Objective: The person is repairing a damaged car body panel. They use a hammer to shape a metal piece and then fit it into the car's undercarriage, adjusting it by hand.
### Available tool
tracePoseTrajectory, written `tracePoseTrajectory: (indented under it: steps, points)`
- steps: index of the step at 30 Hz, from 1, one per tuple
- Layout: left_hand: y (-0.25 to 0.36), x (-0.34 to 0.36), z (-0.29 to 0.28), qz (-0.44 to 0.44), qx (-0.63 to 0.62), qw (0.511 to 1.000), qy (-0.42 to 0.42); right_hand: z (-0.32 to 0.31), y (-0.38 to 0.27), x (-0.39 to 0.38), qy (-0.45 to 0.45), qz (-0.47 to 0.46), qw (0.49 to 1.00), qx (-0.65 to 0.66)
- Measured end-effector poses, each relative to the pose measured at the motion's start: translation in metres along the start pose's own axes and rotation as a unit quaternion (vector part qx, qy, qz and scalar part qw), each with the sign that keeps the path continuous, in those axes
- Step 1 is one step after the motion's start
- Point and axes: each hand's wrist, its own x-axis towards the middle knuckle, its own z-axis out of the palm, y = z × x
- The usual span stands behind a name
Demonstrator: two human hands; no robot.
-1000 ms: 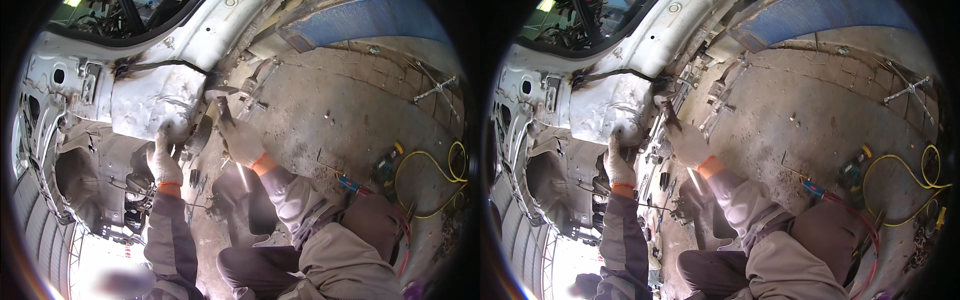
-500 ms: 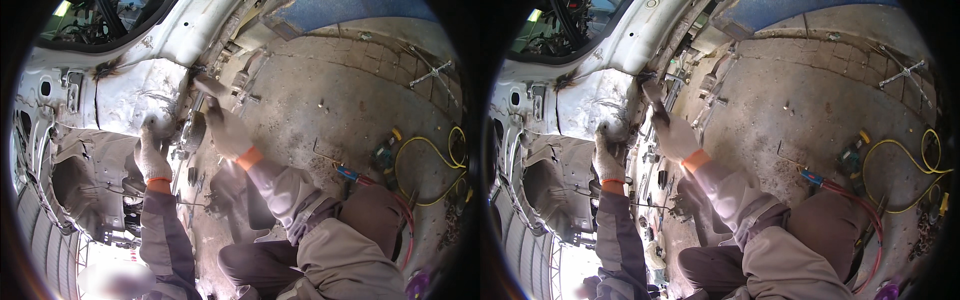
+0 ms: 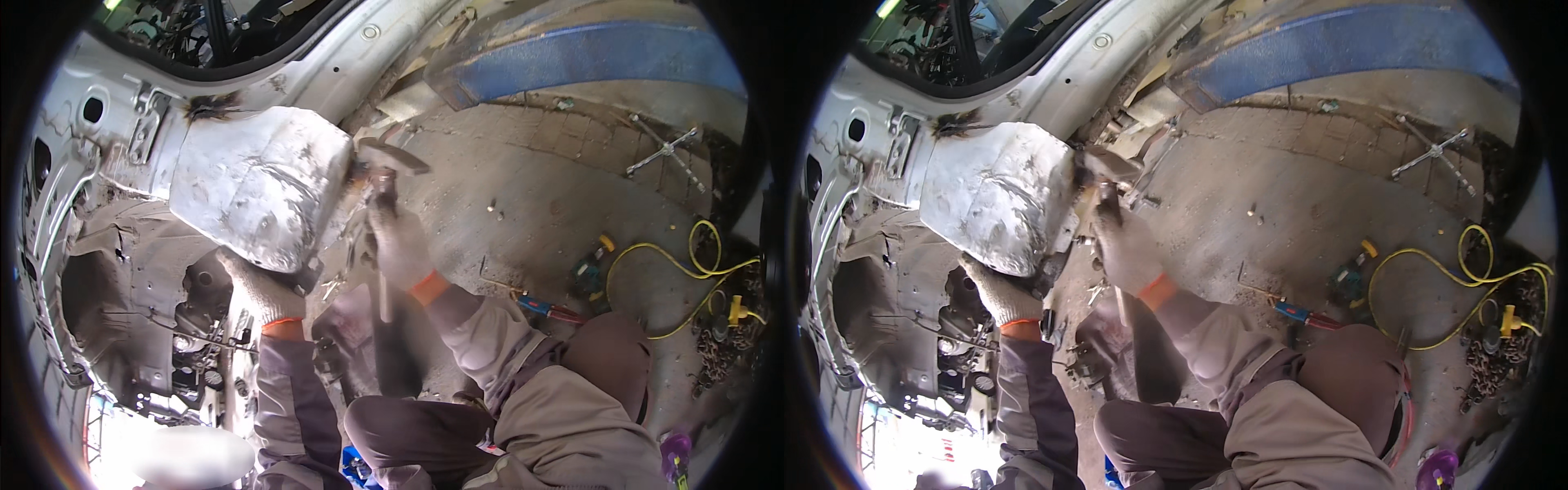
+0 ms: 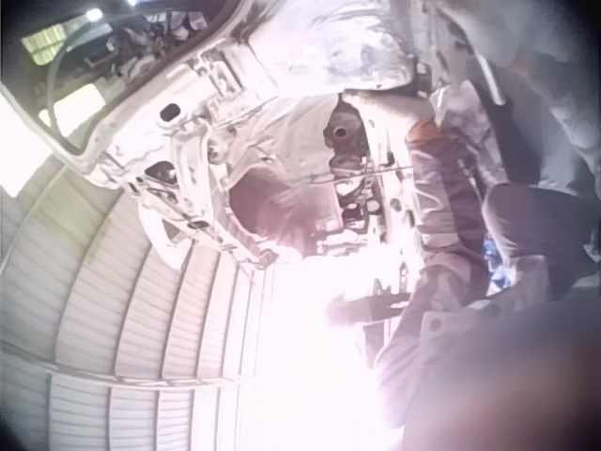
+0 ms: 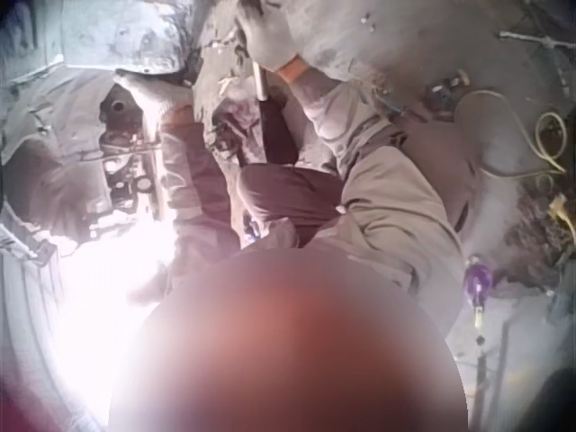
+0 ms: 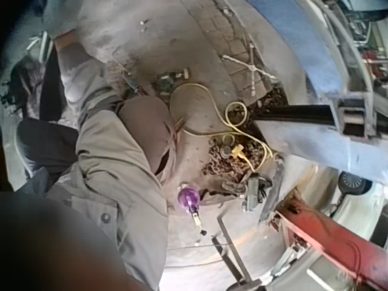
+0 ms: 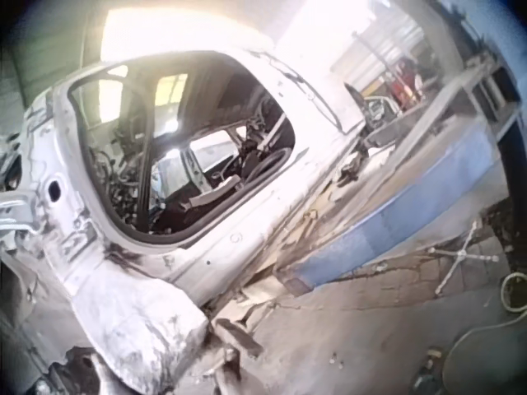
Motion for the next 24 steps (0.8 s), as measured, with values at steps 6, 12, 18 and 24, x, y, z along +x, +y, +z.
tracePoseTrajectory:
  steps: [6, 12, 18, 24]
  points:
    - [0.015, -0.038, 0.009, -0.122, -0.098, 0.987, -0.04, 0.009, -0.06, -0.04, 0.018, -0.077, 0.997, 0.017]
    - [0.002, -0.058, 0.03, -0.183, -0.25, 0.94, -0.143, 0.029, -0.114, -0.08, 0.041, -0.259, 0.953, -0.153]
    - [-0.003, -0.088, 0.061, -0.242, -0.359, 0.867, -0.246, 0.065, -0.169, -0.154, 0.119, -0.322, 0.906, -0.246]
    - [0.024, -0.156, 0.106, -0.318, -0.423, 0.751, -0.394, 0.1, -0.222, -0.257, 0.199, -0.388, 0.827, -0.354]
